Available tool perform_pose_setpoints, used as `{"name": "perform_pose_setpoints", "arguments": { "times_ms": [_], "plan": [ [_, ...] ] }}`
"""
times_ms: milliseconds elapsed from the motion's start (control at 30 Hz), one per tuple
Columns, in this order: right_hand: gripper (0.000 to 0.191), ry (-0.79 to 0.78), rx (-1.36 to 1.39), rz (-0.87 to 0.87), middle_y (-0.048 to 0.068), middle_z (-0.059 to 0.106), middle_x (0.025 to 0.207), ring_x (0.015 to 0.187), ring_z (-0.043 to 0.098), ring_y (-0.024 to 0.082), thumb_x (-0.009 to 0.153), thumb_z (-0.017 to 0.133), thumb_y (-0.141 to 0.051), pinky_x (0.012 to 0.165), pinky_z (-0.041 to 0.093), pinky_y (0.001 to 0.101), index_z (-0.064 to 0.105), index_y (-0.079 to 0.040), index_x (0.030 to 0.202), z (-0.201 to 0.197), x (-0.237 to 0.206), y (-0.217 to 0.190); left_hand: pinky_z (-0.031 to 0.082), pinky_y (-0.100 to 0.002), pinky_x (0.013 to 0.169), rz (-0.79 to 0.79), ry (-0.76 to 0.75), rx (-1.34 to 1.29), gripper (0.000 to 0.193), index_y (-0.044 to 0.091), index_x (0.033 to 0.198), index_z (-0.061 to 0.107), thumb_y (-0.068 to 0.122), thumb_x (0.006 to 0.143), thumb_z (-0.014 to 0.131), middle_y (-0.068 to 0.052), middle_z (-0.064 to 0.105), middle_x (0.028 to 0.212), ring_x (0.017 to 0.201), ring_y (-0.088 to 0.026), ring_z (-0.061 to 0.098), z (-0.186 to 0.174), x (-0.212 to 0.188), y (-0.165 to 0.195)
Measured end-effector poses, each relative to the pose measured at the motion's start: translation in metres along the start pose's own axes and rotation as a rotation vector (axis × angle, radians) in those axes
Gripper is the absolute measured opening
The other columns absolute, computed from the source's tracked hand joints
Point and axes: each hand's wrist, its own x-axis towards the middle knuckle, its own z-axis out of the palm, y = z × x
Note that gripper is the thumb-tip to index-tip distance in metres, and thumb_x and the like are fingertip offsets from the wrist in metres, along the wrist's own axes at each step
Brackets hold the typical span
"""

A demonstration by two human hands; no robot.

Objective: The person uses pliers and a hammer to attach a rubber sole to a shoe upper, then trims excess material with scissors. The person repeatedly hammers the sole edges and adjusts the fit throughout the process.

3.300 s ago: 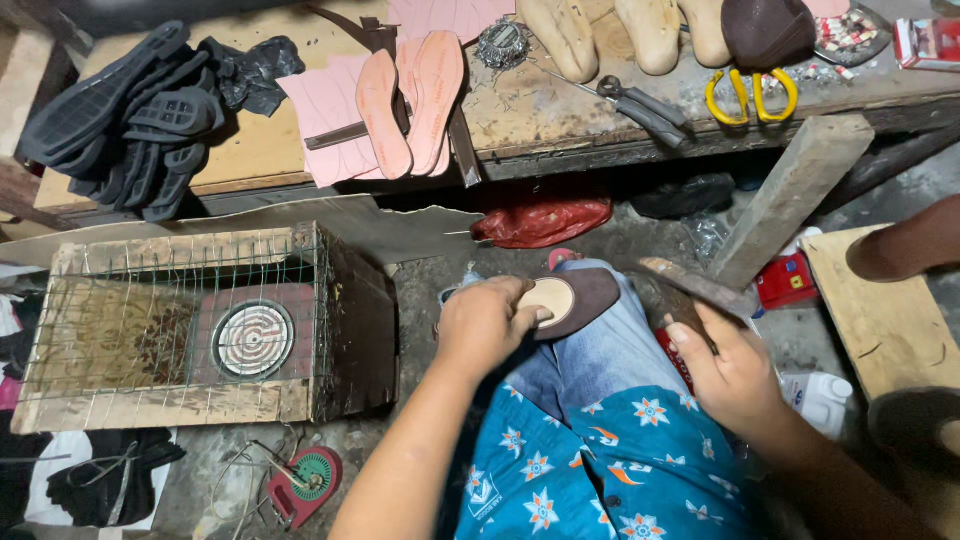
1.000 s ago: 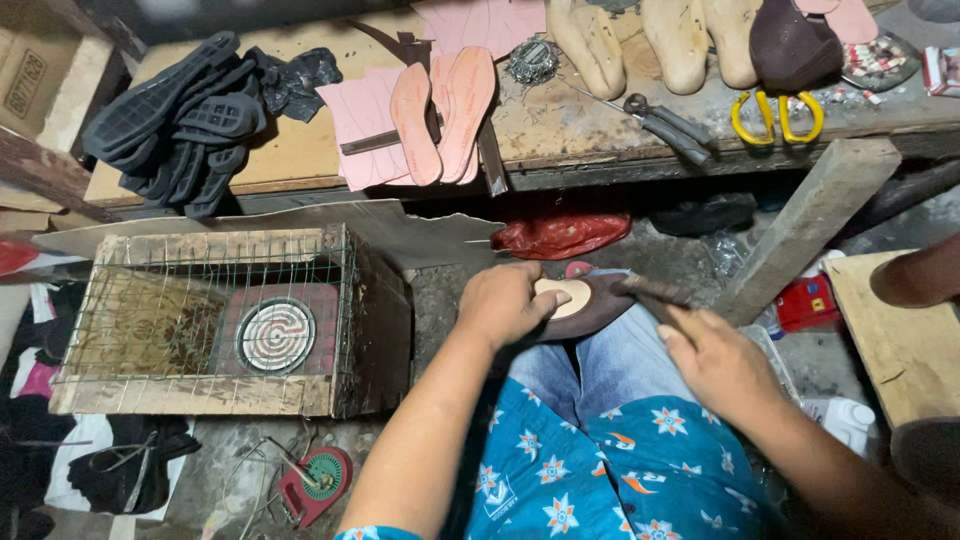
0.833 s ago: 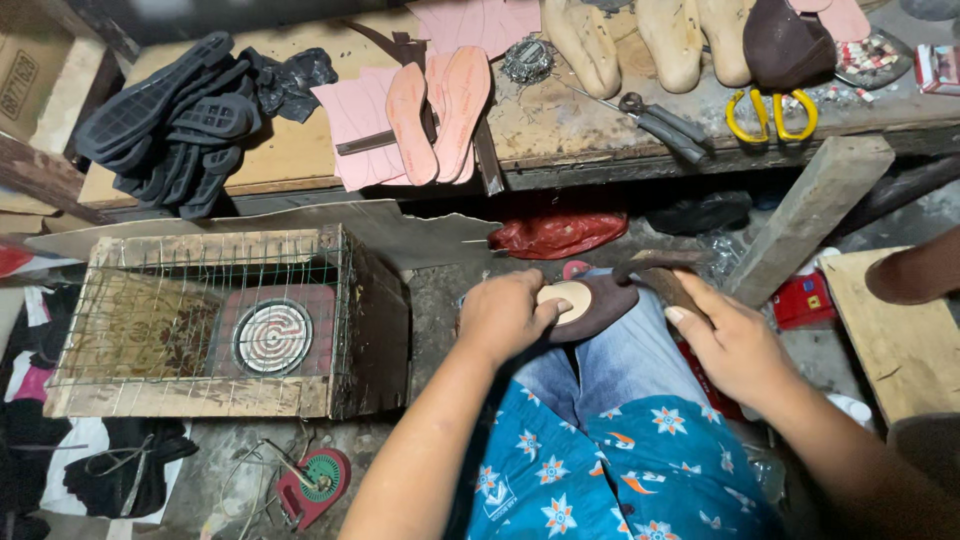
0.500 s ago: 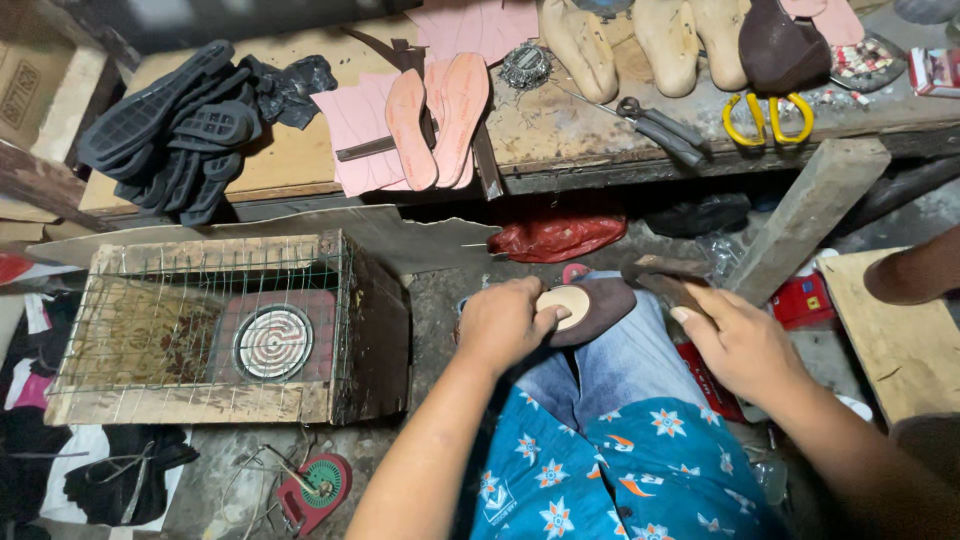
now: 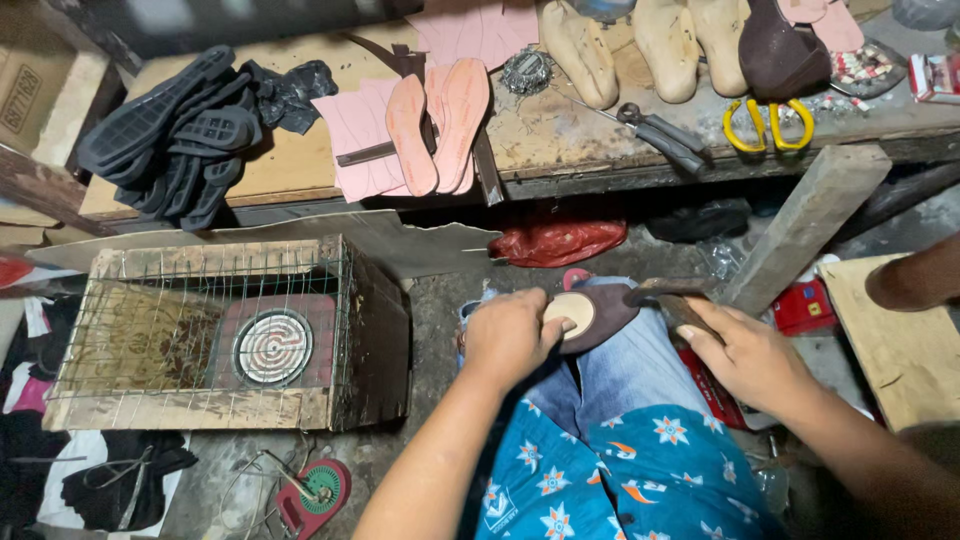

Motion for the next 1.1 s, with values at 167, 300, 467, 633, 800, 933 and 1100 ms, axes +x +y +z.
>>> {"name": "perform_pose_setpoints", "arguments": {
  "times_ms": [167, 300, 467, 633, 800, 933, 1100],
  "plan": [
    [0.047, 0.088, 0.117, 0.005, 0.022, 0.07, 0.115, 0.107, 0.071, 0.037, 0.093, 0.067, -0.033, 0.092, 0.054, 0.0415, 0.064, -0.004, 0.13, 0.016, 0.001, 0.001, 0.052, -0.052, 0.074, -0.083, -0.087, 0.012, 0.04, 0.008, 0.086, 0.065, 0.046, 0.083, 0.076, -0.014, 0.072, 0.089, 0.086, -0.039, 0.068, 0.008, -0.001, -0.006],
    [0.044, 0.059, -0.049, -0.008, 0.022, 0.072, 0.118, 0.106, 0.07, 0.038, 0.093, 0.068, -0.03, 0.089, 0.054, 0.0422, 0.067, -0.006, 0.13, 0.001, 0.017, 0.008, 0.052, -0.051, 0.084, -0.177, -0.042, -0.098, 0.062, 0.004, 0.117, 0.06, 0.043, 0.074, 0.082, -0.021, 0.069, 0.107, 0.101, -0.041, 0.066, 0.018, -0.007, -0.003],
    [0.054, 0.027, 0.257, 0.379, 0.014, 0.075, 0.098, 0.072, 0.068, 0.023, 0.094, 0.066, -0.029, 0.071, 0.055, 0.0359, 0.06, -0.012, 0.146, -0.021, 0.013, 0.007, 0.043, -0.05, 0.093, -0.149, -0.258, 0.056, 0.097, 0.007, 0.146, 0.042, 0.039, 0.066, 0.087, -0.024, 0.058, 0.123, 0.112, -0.041, 0.056, 0.006, -0.027, 0.012],
    [0.056, -0.096, 0.387, 0.452, 0.012, 0.075, 0.095, 0.071, 0.067, 0.017, 0.091, 0.068, -0.025, 0.068, 0.056, 0.033, 0.058, -0.015, 0.145, -0.013, 0.001, -0.024, 0.035, -0.051, 0.094, -0.154, -0.243, 0.066, 0.095, 0.017, 0.145, 0.052, 0.031, 0.06, 0.089, -0.02, 0.06, 0.117, 0.113, -0.041, 0.053, -0.014, -0.034, 0.027],
    [0.047, 0.029, 0.238, -0.024, 0.019, 0.073, 0.109, 0.096, 0.072, 0.026, 0.094, 0.066, -0.023, 0.085, 0.054, 0.0364, 0.061, -0.009, 0.138, -0.014, 0.001, -0.054, 0.036, -0.051, 0.097, -0.088, -0.124, 0.13, 0.091, 0.016, 0.145, 0.053, 0.024, 0.061, 0.086, -0.019, 0.062, 0.109, 0.105, -0.037, 0.056, -0.007, -0.035, 0.035],
    [0.038, -0.018, 0.164, -0.119, 0.018, 0.071, 0.115, 0.104, 0.071, 0.033, 0.094, 0.066, -0.024, 0.088, 0.054, 0.0377, 0.066, -0.011, 0.129, -0.006, 0.003, -0.061, 0.036, -0.051, 0.098, -0.119, -0.136, 0.098, 0.091, 0.017, 0.146, 0.053, 0.023, 0.062, 0.086, -0.018, 0.062, 0.108, 0.106, -0.037, 0.056, -0.002, -0.037, 0.032],
    [0.039, -0.022, 0.145, 0.027, 0.015, 0.071, 0.112, 0.096, 0.073, 0.032, 0.09, 0.067, -0.026, 0.082, 0.056, 0.0382, 0.068, -0.013, 0.127, 0.011, -0.01, -0.05, 0.036, -0.051, 0.097, -0.124, -0.157, 0.086, 0.09, 0.017, 0.145, 0.053, 0.024, 0.062, 0.087, -0.018, 0.061, 0.108, 0.105, -0.037, 0.056, -0.005, -0.034, 0.028]
  ]
}}
